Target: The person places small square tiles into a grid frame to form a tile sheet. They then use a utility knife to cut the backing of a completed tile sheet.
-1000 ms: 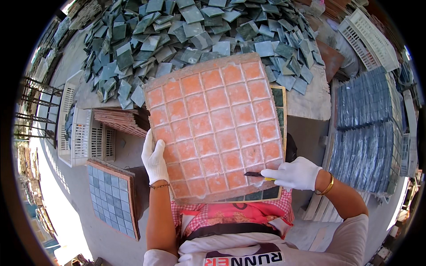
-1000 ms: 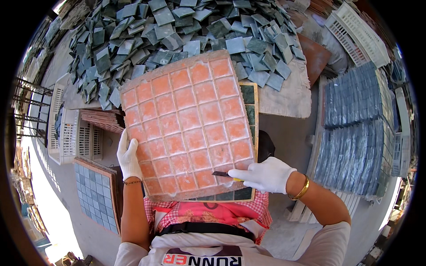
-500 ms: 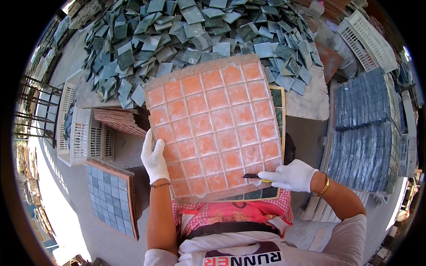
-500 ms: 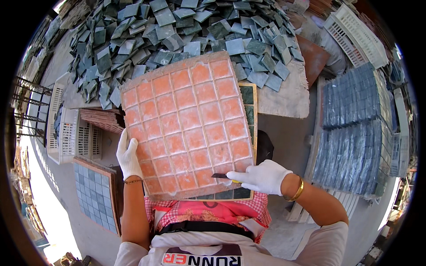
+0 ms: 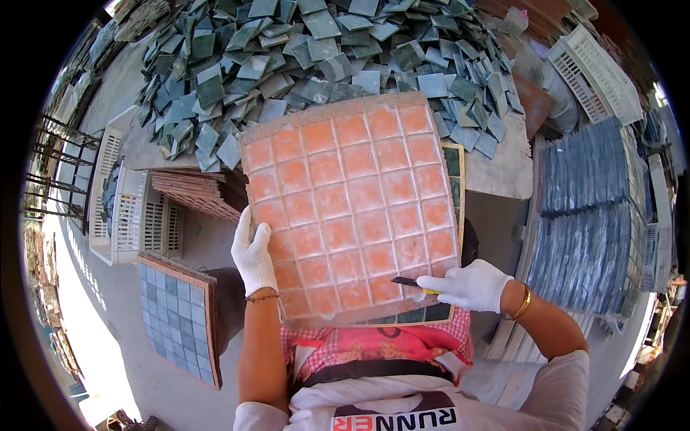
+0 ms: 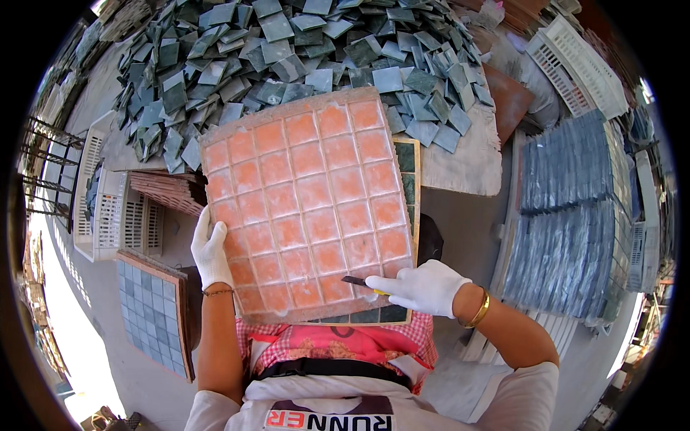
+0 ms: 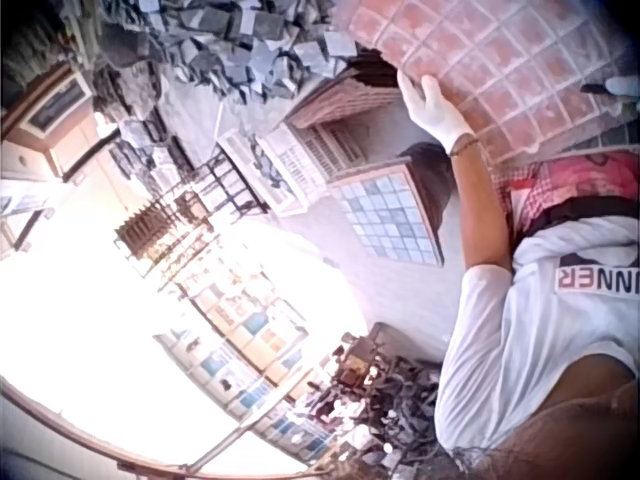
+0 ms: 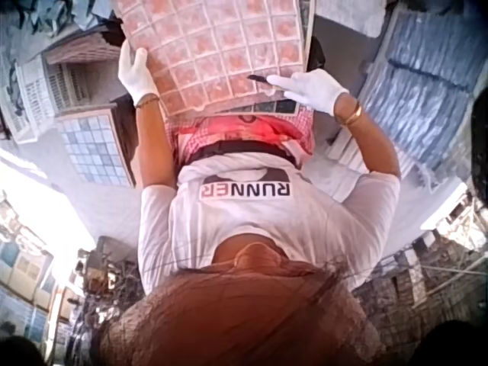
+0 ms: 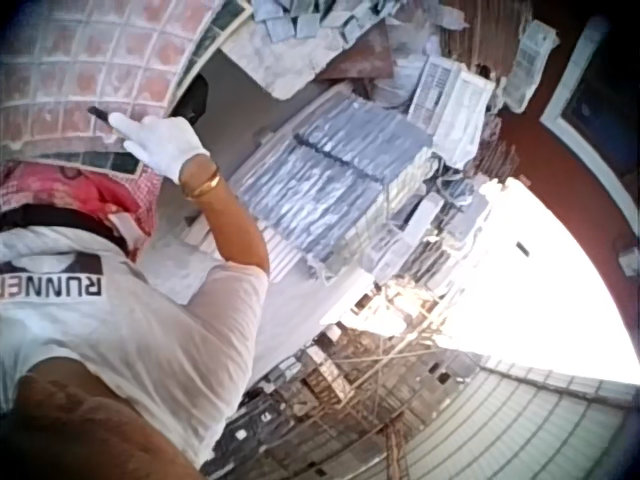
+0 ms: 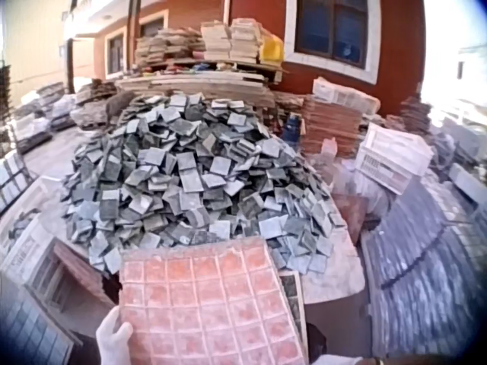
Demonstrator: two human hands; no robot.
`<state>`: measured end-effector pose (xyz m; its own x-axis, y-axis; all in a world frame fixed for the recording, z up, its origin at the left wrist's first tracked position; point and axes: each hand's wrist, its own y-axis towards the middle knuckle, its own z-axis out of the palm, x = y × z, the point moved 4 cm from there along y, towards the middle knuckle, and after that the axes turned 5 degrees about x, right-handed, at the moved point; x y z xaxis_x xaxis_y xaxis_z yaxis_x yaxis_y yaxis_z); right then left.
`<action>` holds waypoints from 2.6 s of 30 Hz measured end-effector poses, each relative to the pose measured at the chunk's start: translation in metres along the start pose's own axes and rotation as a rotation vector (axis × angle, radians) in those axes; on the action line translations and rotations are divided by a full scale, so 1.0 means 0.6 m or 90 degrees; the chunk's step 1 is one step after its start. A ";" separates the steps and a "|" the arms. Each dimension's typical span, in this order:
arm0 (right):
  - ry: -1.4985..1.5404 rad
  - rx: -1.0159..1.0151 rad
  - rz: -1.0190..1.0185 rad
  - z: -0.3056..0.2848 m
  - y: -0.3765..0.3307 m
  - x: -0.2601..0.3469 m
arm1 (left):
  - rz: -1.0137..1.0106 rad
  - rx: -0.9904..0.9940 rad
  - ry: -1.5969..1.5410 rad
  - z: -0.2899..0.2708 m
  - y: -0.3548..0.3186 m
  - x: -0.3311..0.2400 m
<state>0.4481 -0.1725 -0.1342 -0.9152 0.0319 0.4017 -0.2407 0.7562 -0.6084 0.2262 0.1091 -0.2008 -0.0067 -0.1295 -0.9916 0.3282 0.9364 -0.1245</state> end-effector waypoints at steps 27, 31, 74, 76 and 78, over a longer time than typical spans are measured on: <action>0.034 -0.113 -0.066 -0.002 0.019 0.048 | -0.003 0.000 -0.018 0.009 -0.009 -0.001; 0.007 -0.027 -0.053 -0.014 0.060 0.057 | 0.006 0.010 -0.009 0.011 -0.009 -0.005; 0.087 -0.037 -0.051 0.025 0.077 0.055 | -0.041 -0.033 -0.047 0.011 -0.019 0.000; 0.096 0.020 -0.021 0.022 0.075 0.055 | -0.033 -0.026 -0.056 0.011 -0.017 0.003; 0.107 0.042 -0.013 0.022 0.076 0.057 | -0.027 -0.025 -0.063 0.008 -0.018 0.009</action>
<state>0.4018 -0.1456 -0.1572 -0.8443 0.1299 0.5200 -0.2847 0.7133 -0.6405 0.2274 0.0967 -0.2046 0.0747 -0.1988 -0.9772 0.2925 0.9412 -0.1691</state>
